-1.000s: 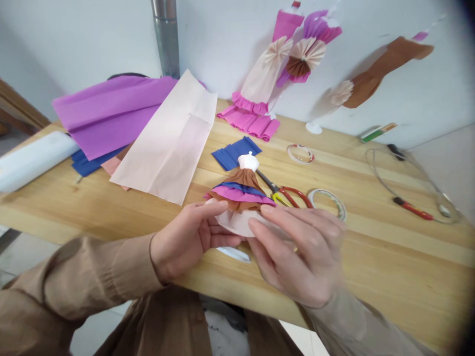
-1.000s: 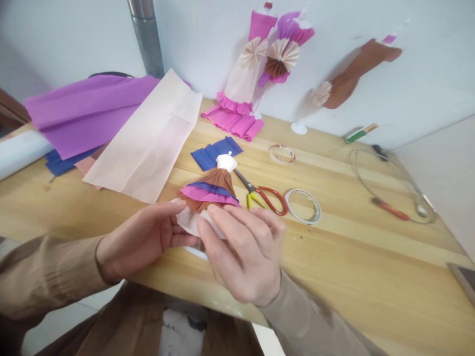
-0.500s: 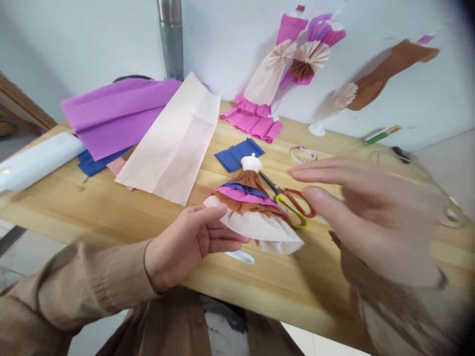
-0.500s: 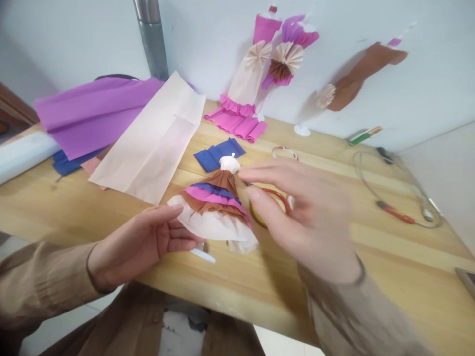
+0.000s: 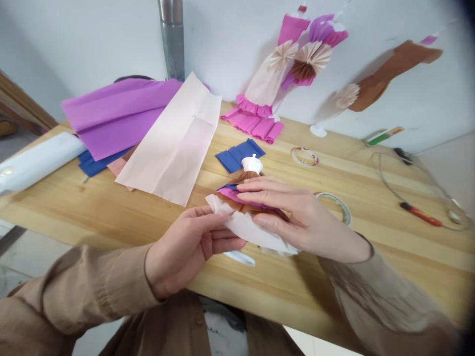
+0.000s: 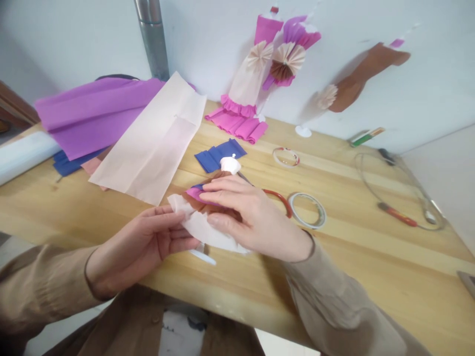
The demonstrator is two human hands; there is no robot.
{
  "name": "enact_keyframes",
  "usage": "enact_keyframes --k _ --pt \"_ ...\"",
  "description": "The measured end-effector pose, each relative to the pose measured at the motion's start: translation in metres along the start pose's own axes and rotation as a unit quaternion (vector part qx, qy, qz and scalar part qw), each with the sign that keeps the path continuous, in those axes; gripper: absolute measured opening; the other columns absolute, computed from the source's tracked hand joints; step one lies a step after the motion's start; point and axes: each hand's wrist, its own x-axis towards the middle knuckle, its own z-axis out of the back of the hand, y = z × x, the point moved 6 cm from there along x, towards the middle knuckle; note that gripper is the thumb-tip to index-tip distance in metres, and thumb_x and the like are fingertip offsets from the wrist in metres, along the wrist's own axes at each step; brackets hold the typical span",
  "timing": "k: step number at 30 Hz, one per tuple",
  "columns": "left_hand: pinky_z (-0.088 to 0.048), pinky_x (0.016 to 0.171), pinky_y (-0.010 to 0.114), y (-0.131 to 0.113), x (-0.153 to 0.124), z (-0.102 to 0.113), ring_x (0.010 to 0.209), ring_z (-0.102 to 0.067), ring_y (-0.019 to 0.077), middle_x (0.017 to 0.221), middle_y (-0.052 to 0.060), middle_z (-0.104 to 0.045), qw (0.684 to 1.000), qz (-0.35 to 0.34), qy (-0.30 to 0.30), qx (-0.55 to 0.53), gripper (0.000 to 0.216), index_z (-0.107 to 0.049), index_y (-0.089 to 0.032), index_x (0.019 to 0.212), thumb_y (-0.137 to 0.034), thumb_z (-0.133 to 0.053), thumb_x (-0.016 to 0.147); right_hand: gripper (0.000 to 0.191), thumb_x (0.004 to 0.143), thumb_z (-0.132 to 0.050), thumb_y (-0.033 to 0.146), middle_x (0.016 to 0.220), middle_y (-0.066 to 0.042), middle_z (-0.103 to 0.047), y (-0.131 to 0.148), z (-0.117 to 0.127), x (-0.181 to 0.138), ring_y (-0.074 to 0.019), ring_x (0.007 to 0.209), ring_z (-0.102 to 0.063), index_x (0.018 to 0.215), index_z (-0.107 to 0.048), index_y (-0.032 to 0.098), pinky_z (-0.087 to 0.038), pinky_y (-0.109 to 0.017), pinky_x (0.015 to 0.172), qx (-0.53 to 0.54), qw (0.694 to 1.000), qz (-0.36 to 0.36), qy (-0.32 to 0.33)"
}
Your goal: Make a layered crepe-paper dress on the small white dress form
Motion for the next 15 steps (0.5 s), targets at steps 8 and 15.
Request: enact_keyframes --k 8,15 --pt "-0.061 0.069 0.021 0.000 -0.001 0.002 0.067 -0.071 0.0113 0.080 0.007 -0.074 1.000 -0.006 0.001 0.007 0.019 -0.073 -0.008 0.082 -0.015 -0.058 0.093 0.035 0.101 -0.045 0.033 0.125 -0.012 -0.070 0.029 0.009 -0.005 -0.0212 0.130 -0.056 0.122 -0.064 0.013 -0.051 -0.042 0.107 -0.005 0.999 0.046 0.000" --pt "-0.058 0.066 0.019 0.003 -0.003 0.004 0.070 -0.074 0.0150 0.081 0.009 -0.077 0.999 -0.013 0.033 0.038 0.015 -0.073 -0.011 0.087 -0.023 -0.065 0.089 0.021 0.091 -0.061 0.017 0.118 -0.009 -0.073 0.050 -0.001 -0.026 -0.0250 0.126 -0.059 0.111 -0.067 0.017 -0.047 -0.051 0.107 -0.154 0.983 0.049 -0.087"
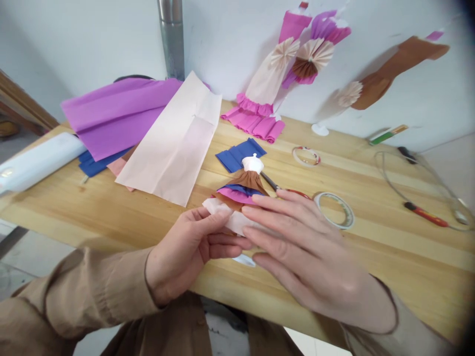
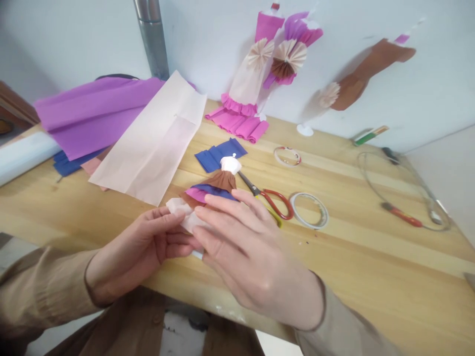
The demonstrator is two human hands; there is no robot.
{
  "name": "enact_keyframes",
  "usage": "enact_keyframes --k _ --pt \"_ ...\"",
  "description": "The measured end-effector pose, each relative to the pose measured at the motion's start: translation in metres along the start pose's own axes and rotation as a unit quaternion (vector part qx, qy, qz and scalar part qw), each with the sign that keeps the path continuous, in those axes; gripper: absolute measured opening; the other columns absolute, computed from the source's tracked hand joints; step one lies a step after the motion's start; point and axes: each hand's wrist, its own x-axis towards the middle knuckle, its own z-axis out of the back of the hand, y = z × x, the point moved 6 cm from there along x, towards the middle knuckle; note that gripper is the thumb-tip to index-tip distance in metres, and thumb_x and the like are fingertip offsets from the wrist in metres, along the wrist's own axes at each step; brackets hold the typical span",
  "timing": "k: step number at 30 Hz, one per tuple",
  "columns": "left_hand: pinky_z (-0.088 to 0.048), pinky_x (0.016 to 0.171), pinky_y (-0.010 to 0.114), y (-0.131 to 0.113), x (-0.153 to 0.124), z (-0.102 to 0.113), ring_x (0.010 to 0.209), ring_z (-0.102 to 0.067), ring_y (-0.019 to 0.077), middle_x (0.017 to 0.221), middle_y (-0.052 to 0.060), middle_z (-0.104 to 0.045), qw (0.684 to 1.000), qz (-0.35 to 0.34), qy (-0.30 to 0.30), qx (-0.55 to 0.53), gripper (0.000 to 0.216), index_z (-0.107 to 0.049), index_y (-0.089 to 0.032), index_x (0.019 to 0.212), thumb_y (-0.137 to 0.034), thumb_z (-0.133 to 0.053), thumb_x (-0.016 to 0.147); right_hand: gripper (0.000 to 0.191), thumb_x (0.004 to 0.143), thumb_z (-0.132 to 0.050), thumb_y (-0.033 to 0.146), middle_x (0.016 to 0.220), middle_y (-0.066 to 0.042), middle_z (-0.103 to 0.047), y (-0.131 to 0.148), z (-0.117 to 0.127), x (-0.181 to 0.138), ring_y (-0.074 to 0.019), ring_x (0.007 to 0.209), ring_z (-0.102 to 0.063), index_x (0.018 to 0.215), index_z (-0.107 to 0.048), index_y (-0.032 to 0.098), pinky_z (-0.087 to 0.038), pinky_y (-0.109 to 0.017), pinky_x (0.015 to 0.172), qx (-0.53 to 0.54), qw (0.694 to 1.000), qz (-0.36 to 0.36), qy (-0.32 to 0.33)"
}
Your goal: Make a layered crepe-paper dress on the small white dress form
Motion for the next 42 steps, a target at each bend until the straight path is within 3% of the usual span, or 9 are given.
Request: enact_keyframes --k 5,12,16,23,29,31,33,36,42 --pt "-0.058 0.062 0.023 0.005 0.001 0.001 0.067 -0.073 0.0186 0.074 0.012 -0.074 1.000 0.031 0.008 -0.003 0.039 -0.073 -0.006 0.083 -0.036 -0.051 0.094 0.026 0.084 -0.066 0.007 0.115 -0.012 -0.074 0.010 -0.009 -0.003 -0.0282 0.118 -0.064 0.109 -0.068 0.014 -0.047 -0.054 0.103 -0.120 0.990 -0.013 -0.074" --pt "-0.052 0.053 0.019 -0.003 0.003 0.001 0.056 -0.067 0.0141 0.064 0.008 -0.068 0.999 0.007 -0.016 0.031 0.027 -0.070 -0.008 0.075 -0.030 -0.061 0.088 0.015 0.090 -0.060 0.008 0.106 -0.009 -0.077 0.019 -0.012 -0.002 -0.0242 0.115 -0.066 0.097 -0.069 0.017 -0.043 -0.050 0.110 -0.111 0.989 -0.014 -0.095" --pt "-0.055 0.057 0.022 -0.003 0.004 0.002 0.061 -0.069 0.0158 0.071 0.011 -0.072 0.999 0.011 -0.020 0.040 0.030 -0.071 -0.007 0.083 -0.030 -0.054 0.093 0.020 0.082 -0.071 0.010 0.112 -0.015 -0.075 0.017 -0.003 -0.002 -0.0318 0.116 -0.064 0.101 -0.068 0.016 -0.048 -0.057 0.102 -0.149 0.981 -0.038 -0.114" --pt "-0.056 0.057 0.021 -0.002 0.006 0.002 0.062 -0.070 0.0160 0.071 0.011 -0.072 0.999 0.012 -0.013 0.030 0.032 -0.071 -0.006 0.082 -0.026 -0.049 0.094 0.017 0.082 -0.072 0.014 0.111 -0.011 -0.074 0.015 -0.007 0.005 -0.0303 0.116 -0.065 0.095 -0.063 0.023 -0.051 -0.055 0.099 -0.106 0.987 -0.072 -0.102" --pt "-0.056 0.056 0.020 -0.002 0.001 0.006 0.060 -0.070 0.0160 0.065 0.011 -0.070 0.999 0.008 -0.025 0.032 0.026 -0.067 -0.007 0.076 -0.028 -0.060 0.090 0.017 0.082 -0.067 0.014 0.114 -0.007 -0.072 0.021 0.017 -0.020 -0.0281 0.115 -0.063 0.097 -0.069 0.022 -0.052 -0.051 0.104 -0.060 0.995 -0.045 -0.060" --pt "-0.056 0.055 0.020 -0.002 0.000 0.010 0.060 -0.071 0.0168 0.063 0.011 -0.070 0.999 0.020 -0.034 0.027 0.028 -0.065 -0.008 0.073 -0.028 -0.059 0.090 0.023 0.081 -0.064 0.010 0.101 0.000 -0.075 0.029 0.021 -0.033 -0.0237 0.102 -0.069 0.091 -0.072 0.029 -0.061 -0.041 0.088 -0.045 0.997 -0.038 -0.041" --pt "-0.056 0.054 0.019 -0.002 -0.001 0.014 0.060 -0.071 0.0169 0.064 0.011 -0.070 0.998 0.034 -0.048 0.021 0.029 -0.065 -0.007 0.074 -0.027 -0.056 0.093 0.020 0.082 -0.064 0.011 0.093 -0.001 -0.077 0.037 0.009 -0.042 -0.0207 0.091 -0.072 0.090 -0.073 0.026 -0.064 -0.031 0.071 -0.021 0.999 -0.048 -0.006" --pt "-0.057 0.053 0.019 -0.003 -0.001 0.020 0.058 -0.070 0.0154 0.069 0.011 -0.070 0.996 0.048 -0.072 0.018 0.030 -0.068 -0.005 0.083 -0.023 -0.048 0.097 0.017 0.087 -0.058 0.013 0.097 -0.011 -0.075 0.045 -0.013 -0.048 -0.0200 0.082 -0.071 0.099 -0.071 0.015 -0.062 -0.032 0.071 -0.021 0.992 -0.090 -0.084" --pt "-0.056 0.048 0.021 -0.002 0.003 0.020 0.055 -0.069 0.0165 0.068 0.010 -0.070 0.995 0.068 -0.075 0.001 0.044 -0.069 -0.006 0.076 -0.024 -0.036 0.100 0.017 0.090 -0.054 0.008 0.099 -0.013 -0.072 0.038 -0.051 -0.054 -0.0198 0.085 -0.071 0.104 -0.061 0.014 -0.058 -0.030 0.070 -0.031 0.976 -0.200 -0.084"
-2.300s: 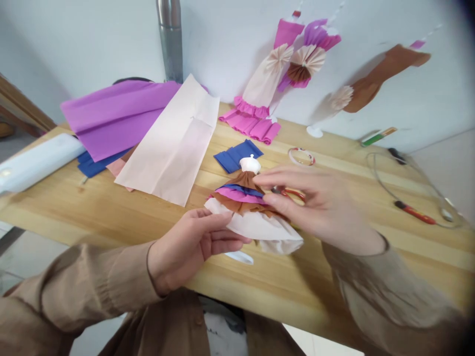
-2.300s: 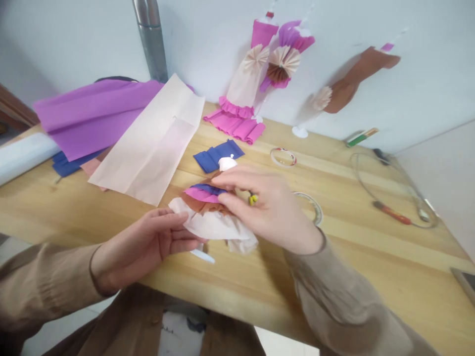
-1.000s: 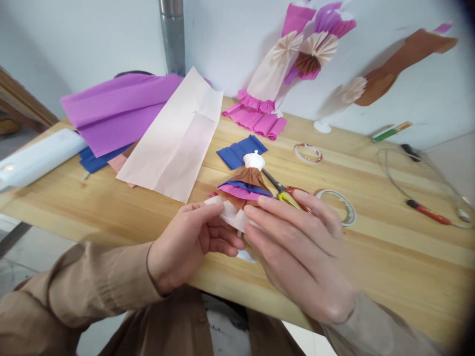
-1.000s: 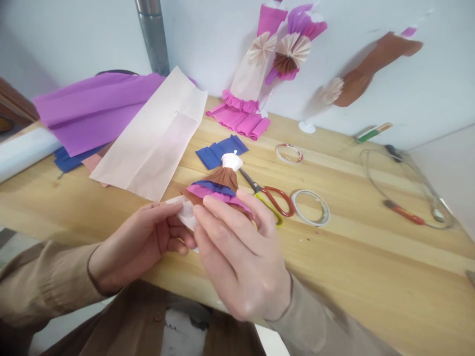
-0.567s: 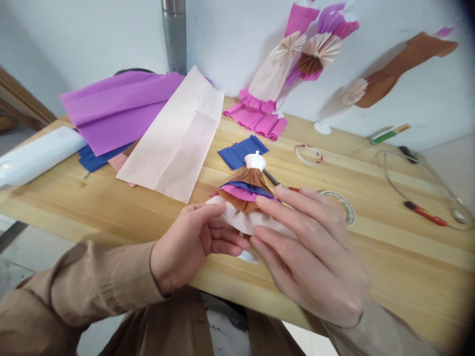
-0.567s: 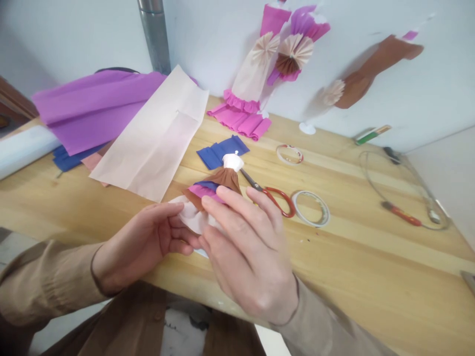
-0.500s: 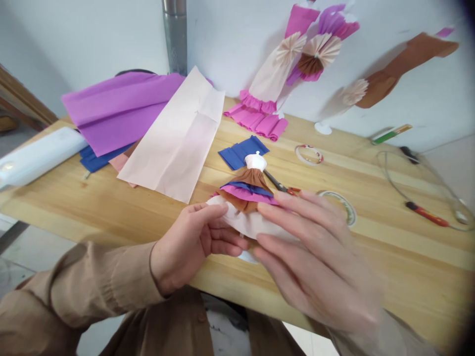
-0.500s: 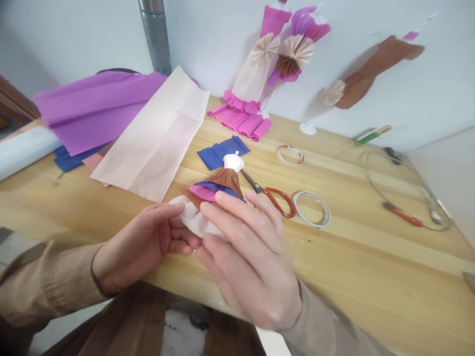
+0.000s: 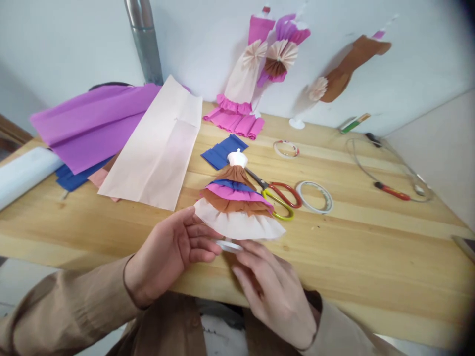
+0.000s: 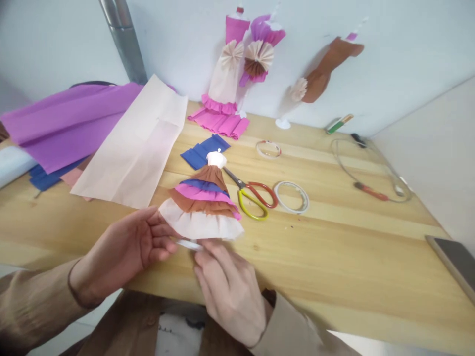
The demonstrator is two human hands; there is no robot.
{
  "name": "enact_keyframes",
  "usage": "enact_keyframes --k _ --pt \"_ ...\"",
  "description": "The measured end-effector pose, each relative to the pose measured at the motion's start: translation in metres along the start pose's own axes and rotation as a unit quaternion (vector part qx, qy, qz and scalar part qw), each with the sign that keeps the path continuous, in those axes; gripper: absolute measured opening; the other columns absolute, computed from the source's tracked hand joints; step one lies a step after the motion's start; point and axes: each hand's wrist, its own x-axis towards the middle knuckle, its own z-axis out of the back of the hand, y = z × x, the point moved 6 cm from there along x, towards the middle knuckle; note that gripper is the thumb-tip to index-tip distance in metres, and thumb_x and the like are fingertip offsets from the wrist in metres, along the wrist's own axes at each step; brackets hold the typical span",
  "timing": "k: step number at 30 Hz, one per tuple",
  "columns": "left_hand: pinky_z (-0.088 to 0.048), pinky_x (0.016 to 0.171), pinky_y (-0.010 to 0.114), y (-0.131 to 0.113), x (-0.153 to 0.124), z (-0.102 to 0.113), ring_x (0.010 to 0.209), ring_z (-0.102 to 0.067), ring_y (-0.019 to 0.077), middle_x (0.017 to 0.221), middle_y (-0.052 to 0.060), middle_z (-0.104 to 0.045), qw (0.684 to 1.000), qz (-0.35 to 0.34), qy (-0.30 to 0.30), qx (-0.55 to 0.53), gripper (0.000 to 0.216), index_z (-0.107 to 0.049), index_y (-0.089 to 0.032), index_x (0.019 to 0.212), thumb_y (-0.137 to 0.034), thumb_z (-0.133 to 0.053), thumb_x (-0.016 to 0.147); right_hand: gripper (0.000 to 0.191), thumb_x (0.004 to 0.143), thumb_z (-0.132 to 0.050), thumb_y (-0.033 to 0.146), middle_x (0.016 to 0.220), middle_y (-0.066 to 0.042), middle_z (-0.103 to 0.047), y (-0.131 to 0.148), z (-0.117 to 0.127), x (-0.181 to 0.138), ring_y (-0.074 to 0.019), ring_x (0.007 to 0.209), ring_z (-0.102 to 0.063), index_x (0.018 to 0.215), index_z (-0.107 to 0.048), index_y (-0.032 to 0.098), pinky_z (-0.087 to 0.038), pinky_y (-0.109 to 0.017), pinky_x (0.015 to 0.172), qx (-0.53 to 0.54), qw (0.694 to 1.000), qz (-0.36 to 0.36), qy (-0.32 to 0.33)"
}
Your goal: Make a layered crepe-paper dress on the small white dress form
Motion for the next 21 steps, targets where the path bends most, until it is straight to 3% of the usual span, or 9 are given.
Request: enact_keyframes --k 4,7,10,15,18,20,21 --pt "-0.054 0.047 0.018 -0.001 0.000 -0.002 0.057 -0.068 0.0148 0.068 0.009 -0.069 1.000 -0.013 0.002 0.008 0.039 -0.070 -0.006 0.080 -0.015 -0.037 0.097 0.016 0.090 -0.051 0.003 0.080 -0.006 -0.070 -0.005 0.003 0.005 -0.0155 0.068 -0.067 0.091 -0.056 0.018 -0.054 -0.027 0.061 0.021 1.000 -0.006 -0.005" --pt "-0.050 0.044 0.017 -0.005 0.000 0.000 0.056 -0.066 0.0136 0.069 0.009 -0.067 0.999 -0.040 0.001 0.018 0.035 -0.067 -0.007 0.075 -0.009 -0.038 0.093 0.015 0.090 -0.050 0.004 0.095 -0.012 -0.074 -0.004 0.003 0.012 -0.0185 0.081 -0.071 0.094 -0.059 0.015 -0.058 -0.029 0.070 0.001 0.999 0.033 -0.001" --pt "-0.048 0.042 0.017 -0.011 0.002 0.004 0.054 -0.063 0.0125 0.071 0.008 -0.066 0.998 -0.057 -0.003 0.029 0.032 -0.065 -0.008 0.076 -0.012 -0.039 0.093 0.018 0.090 -0.049 0.005 0.112 -0.017 -0.072 -0.002 -0.002 0.015 -0.0217 0.093 -0.072 0.101 -0.062 0.012 -0.060 -0.031 0.076 -0.026 0.996 0.078 0.017" --pt "-0.034 0.034 0.015 -0.020 0.003 0.011 0.042 -0.048 0.0071 0.062 0.001 -0.055 0.989 -0.082 -0.046 0.118 0.028 -0.059 -0.012 0.069 -0.024 -0.048 0.092 0.017 0.088 -0.050 0.004 0.093 -0.011 -0.075 -0.004 0.006 0.015 -0.0197 0.080 -0.072 0.094 -0.062 0.014 -0.059 -0.031 0.068 0.003 0.997 0.070 0.014" --pt "-0.021 0.034 0.014 -0.038 -0.007 0.017 0.039 -0.032 0.0037 0.052 -0.005 -0.039 0.956 -0.199 -0.103 0.189 0.029 -0.051 -0.015 0.063 -0.030 -0.059 0.086 0.007 0.087 -0.059 0.011 0.087 -0.009 -0.074 -0.006 0.033 0.016 -0.0185 0.076 -0.070 0.090 -0.060 0.017 -0.057 -0.032 0.066 0.028 0.995 0.087 -0.034" --pt "-0.026 0.039 0.014 -0.054 -0.018 0.018 0.044 -0.032 0.0040 0.053 -0.006 -0.037 0.908 -0.313 -0.121 0.250 0.024 -0.053 -0.016 0.067 -0.029 -0.061 0.085 0.015 0.084 -0.063 0.011 0.083 -0.008 -0.072 -0.014 0.049 0.018 -0.0169 0.070 -0.066 0.097 -0.062 0.017 -0.056 -0.030 0.062 0.003 0.995 0.090 -0.048" --pt "-0.032 0.044 0.014 -0.062 -0.024 0.016 0.048 -0.037 0.0046 0.057 -0.005 -0.043 0.871 -0.367 -0.122 0.302 0.018 -0.057 -0.016 0.072 -0.027 -0.061 0.085 0.020 0.083 -0.063 0.009 0.083 -0.008 -0.070 -0.019 0.055 0.019 -0.0170 0.071 -0.066 0.102 -0.062 0.017 -0.056 -0.029 0.063 -0.004 0.995 0.082 -0.059"
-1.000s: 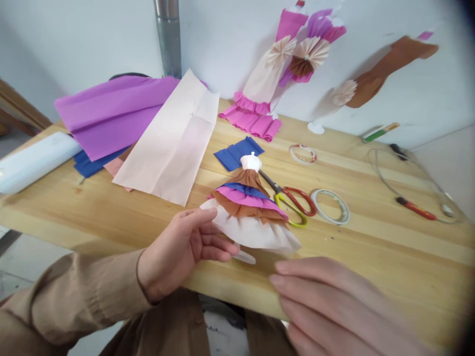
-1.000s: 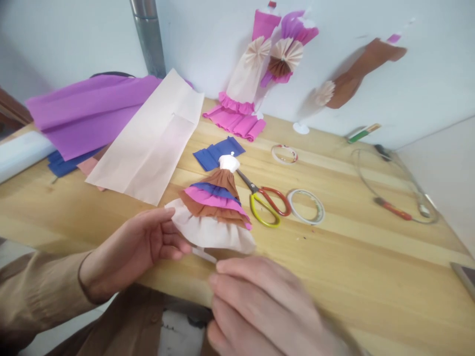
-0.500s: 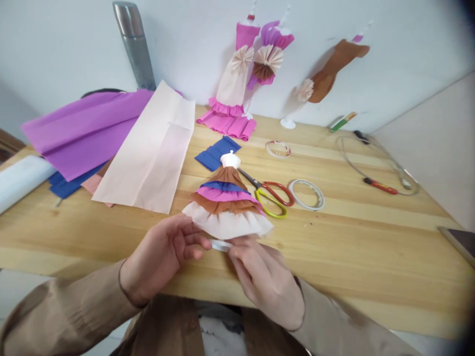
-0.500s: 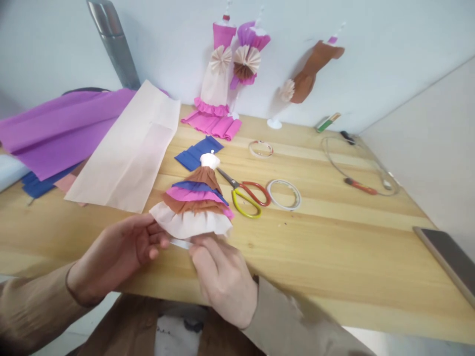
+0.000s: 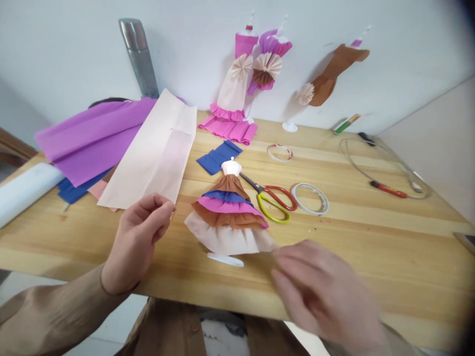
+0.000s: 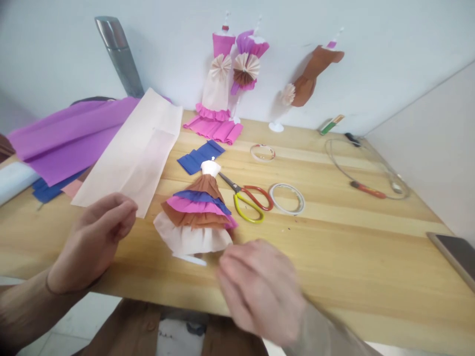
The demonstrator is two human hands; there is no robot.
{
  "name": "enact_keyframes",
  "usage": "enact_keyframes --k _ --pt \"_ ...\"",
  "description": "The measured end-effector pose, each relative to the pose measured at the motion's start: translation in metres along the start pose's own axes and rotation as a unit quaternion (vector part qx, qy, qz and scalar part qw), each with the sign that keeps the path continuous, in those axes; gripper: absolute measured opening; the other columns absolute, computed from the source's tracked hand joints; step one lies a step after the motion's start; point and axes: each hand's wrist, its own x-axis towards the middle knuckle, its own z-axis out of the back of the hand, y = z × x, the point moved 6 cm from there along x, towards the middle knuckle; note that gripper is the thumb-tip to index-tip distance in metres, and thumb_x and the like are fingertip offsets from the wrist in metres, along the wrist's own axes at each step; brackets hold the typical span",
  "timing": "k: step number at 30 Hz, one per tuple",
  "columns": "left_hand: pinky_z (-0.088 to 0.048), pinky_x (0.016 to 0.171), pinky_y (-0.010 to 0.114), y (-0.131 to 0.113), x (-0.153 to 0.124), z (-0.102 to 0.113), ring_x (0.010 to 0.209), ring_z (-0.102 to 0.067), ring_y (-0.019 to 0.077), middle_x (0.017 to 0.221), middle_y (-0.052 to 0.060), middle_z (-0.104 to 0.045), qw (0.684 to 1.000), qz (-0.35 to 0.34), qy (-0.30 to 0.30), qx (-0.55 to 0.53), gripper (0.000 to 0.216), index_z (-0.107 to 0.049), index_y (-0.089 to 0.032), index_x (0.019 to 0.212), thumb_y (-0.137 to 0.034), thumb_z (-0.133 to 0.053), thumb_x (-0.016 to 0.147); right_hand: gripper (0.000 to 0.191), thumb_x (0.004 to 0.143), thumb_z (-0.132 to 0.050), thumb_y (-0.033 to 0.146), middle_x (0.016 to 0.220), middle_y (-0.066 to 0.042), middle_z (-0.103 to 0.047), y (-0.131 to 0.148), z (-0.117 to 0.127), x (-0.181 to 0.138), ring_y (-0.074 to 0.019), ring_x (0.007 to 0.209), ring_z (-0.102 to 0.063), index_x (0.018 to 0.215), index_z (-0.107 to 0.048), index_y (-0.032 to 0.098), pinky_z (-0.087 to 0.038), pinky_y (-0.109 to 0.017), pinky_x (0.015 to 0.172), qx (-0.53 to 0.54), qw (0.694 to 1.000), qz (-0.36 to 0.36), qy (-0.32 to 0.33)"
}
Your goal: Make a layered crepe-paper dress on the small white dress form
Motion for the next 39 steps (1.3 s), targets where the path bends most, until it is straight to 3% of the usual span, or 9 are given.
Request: enact_keyframes --k 2,3,6,8,11,20,28,36,39 --pt "-0.048 0.062 0.017 -0.015 0.000 -0.001 0.071 -0.057 0.0087 0.081 0.000 -0.061 0.978 -0.144 0.048 0.145 0.010 -0.064 -0.019 0.094 -0.019 -0.059 0.085 0.033 0.081 -0.062 0.007 0.094 -0.013 -0.068 -0.013 0.007 0.000 -0.0206 0.085 -0.066 0.113 -0.060 0.015 -0.057 -0.034 0.073 -0.012 0.999 -0.031 -0.029" --pt "-0.053 0.077 0.022 -0.019 -0.002 -0.006 0.093 -0.062 0.0133 0.104 0.004 -0.065 0.945 -0.213 0.091 0.230 0.028 -0.063 -0.021 0.110 -0.013 -0.057 0.084 0.040 0.080 -0.062 0.007 0.105 -0.017 -0.067 -0.018 0.006 0.000 -0.0245 0.097 -0.065 0.120 -0.057 0.013 -0.057 -0.039 0.082 -0.010 0.999 -0.041 -0.027" --pt "-0.041 0.113 0.046 -0.011 -0.008 -0.024 0.145 -0.031 0.0290 0.154 0.014 -0.036 0.798 -0.361 0.194 0.441 0.075 -0.036 -0.020 0.148 0.002 -0.045 0.077 0.060 0.081 -0.062 0.013 0.138 -0.027 -0.051 -0.025 -0.014 -0.005 -0.0382 0.131 -0.049 0.138 -0.047 0.008 -0.047 -0.059 0.101 0.008 0.998 -0.041 0.042" --pt "-0.033 0.117 0.056 -0.001 -0.009 -0.031 0.152 -0.012 0.0343 0.161 0.019 -0.020 0.725 -0.413 0.211 0.510 0.085 -0.021 -0.017 0.155 0.006 -0.041 0.076 0.069 0.081 -0.061 0.011 0.146 -0.029 -0.044 -0.026 -0.025 -0.010 -0.0406 0.139 -0.040 0.147 -0.038 0.007 -0.043 -0.064 0.105 0.017 0.997 -0.042 0.066" --pt "-0.030 0.117 0.060 0.006 -0.007 -0.040 0.153 -0.007 0.0360 0.161 0.021 -0.021 0.681 -0.464 0.212 0.526 0.089 -0.010 -0.017 0.157 0.007 -0.041 0.077 0.077 0.080 -0.059 0.002 0.144 -0.027 -0.048 -0.030 -0.030 -0.015 -0.0360 0.138 -0.044 0.152 -0.033 0.009 -0.045 -0.060 0.106 0.019 0.997 -0.060 0.041" --pt "-0.035 0.116 0.056 -0.006 -0.003 -0.057 0.147 -0.033 0.0325 0.145 0.021 -0.051 0.684 -0.550 0.234 0.419 0.063 -0.042 -0.014 0.144 0.001 -0.044 0.083 0.055 0.080 -0.053 -0.001 0.118 -0.015 -0.072 -0.028 -0.039 -0.008 -0.0267 0.112 -0.068 0.132 -0.059 0.015 -0.055 -0.049 0.097 0.015 1.000 -0.018 0.020" --pt "-0.042 0.112 0.051 -0.006 0.011 -0.053 0.132 -0.054 0.0302 0.130 0.013 -0.067 0.778 -0.454 0.239 0.362 0.039 -0.067 -0.020 0.121 -0.013 -0.058 0.083 0.048 0.083 -0.053 0.004 0.116 -0.016 -0.072 -0.026 -0.045 -0.001 -0.0279 0.107 -0.068 0.130 -0.061 0.014 -0.057 -0.048 0.090 0.001 0.999 -0.025 0.026" --pt "-0.037 0.112 0.051 -0.008 0.008 -0.065 0.130 -0.054 0.0317 0.129 0.013 -0.068 0.739 -0.502 0.222 0.390 0.034 -0.067 -0.018 0.121 -0.014 -0.052 0.090 0.033 0.082 -0.060 0.003 0.097 -0.016 -0.073 -0.031 -0.046 0.007 -0.0256 0.085 -0.067 0.114 -0.066 0.011 -0.056 -0.041 0.072 -0.071 0.997 0.006 -0.007" --pt "-0.038 0.110 0.050 -0.011 0.012 -0.065 0.127 -0.057 0.0313 0.125 0.013 -0.070 0.754 -0.496 0.214 0.373 0.031 -0.069 -0.018 0.115 -0.014 -0.053 0.089 0.030 0.084 -0.059 0.004 0.098 -0.016 -0.074 -0.032 -0.049 0.009 -0.0247 0.086 -0.068 0.112 -0.067 0.012 -0.057 -0.041 0.075 -0.051 0.999 -0.001 0.010"
